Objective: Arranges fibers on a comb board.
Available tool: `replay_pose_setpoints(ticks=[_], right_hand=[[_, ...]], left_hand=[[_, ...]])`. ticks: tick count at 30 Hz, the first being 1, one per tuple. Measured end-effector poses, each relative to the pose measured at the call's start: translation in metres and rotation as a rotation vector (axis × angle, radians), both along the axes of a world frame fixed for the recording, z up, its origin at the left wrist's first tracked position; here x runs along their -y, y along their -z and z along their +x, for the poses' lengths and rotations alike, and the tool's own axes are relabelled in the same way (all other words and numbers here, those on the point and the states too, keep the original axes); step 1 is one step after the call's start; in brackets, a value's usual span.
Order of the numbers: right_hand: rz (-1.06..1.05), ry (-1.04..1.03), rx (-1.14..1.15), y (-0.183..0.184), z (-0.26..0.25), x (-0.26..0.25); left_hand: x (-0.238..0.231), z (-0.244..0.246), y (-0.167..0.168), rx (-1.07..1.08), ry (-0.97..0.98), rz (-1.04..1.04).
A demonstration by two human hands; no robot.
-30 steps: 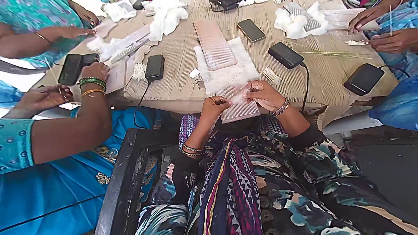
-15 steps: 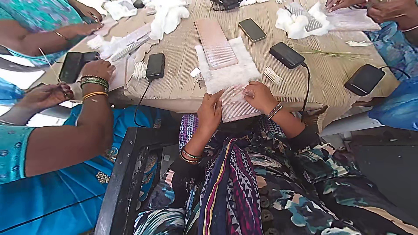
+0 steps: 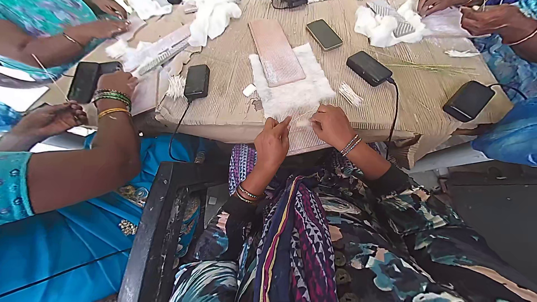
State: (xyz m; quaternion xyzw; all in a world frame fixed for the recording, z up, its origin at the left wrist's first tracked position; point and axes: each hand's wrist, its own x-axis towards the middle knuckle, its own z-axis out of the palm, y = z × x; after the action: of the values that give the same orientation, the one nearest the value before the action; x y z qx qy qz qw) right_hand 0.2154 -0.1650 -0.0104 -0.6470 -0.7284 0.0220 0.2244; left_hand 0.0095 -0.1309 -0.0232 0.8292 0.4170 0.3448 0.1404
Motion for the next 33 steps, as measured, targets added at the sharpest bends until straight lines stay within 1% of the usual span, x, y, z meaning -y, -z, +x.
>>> replay_pose_setpoints(ticks=[3,7,9,11,13,15,17,20,23,25,27,28,30,33], right_hand=[[0.021,0.008,-0.056,0.002,0.003,0.001],[-0.055,0.025,-0.059,-0.005,0.001,0.000],[-0.073,0.026,-0.038,-0.007,-0.001,-0.001],[-0.071,0.022,-0.006,-0.007,-0.003,0.000],[-0.034,0.009,0.046,-0.004,-0.003,0.003],[-0.009,0.009,0.130,0.000,-0.005,0.008],[-0.022,0.028,0.218,0.003,-0.009,0.014],[-0.046,0.079,0.303,0.002,-0.017,0.024],[-0.111,0.108,0.332,-0.004,-0.024,0.029],[-0.146,0.120,0.333,-0.007,-0.026,0.030],[-0.135,0.117,0.327,-0.005,-0.025,0.029],[-0.121,0.112,0.319,-0.004,-0.024,0.029],[-0.095,0.107,0.304,0.001,-0.021,0.029],[-0.067,0.106,0.278,0.004,-0.018,0.028]], left_hand=[[-0.002,-0.006,-0.001,0.092,0.019,-0.006],[-0.005,0.004,-0.021,0.116,0.070,-0.263],[-0.009,0.012,-0.025,0.055,0.053,-0.371],[-0.007,0.018,-0.028,-0.081,0.000,-0.420],[-0.009,0.030,-0.029,-0.168,-0.046,-0.405],[-0.008,0.030,-0.025,-0.189,-0.054,-0.355],[-0.008,0.022,-0.021,-0.168,-0.057,-0.333],[-0.007,0.013,-0.025,-0.189,-0.072,-0.352],[-0.003,0.006,-0.024,-0.214,-0.077,-0.342],[-0.010,0.009,-0.023,-0.187,-0.089,-0.345],[-0.017,0.015,-0.026,-0.162,-0.126,-0.404],[-0.017,0.014,-0.024,-0.121,-0.112,-0.397],[-0.016,0.010,-0.017,-0.041,-0.047,-0.323],[-0.013,0.004,-0.008,0.050,0.039,-0.156]])
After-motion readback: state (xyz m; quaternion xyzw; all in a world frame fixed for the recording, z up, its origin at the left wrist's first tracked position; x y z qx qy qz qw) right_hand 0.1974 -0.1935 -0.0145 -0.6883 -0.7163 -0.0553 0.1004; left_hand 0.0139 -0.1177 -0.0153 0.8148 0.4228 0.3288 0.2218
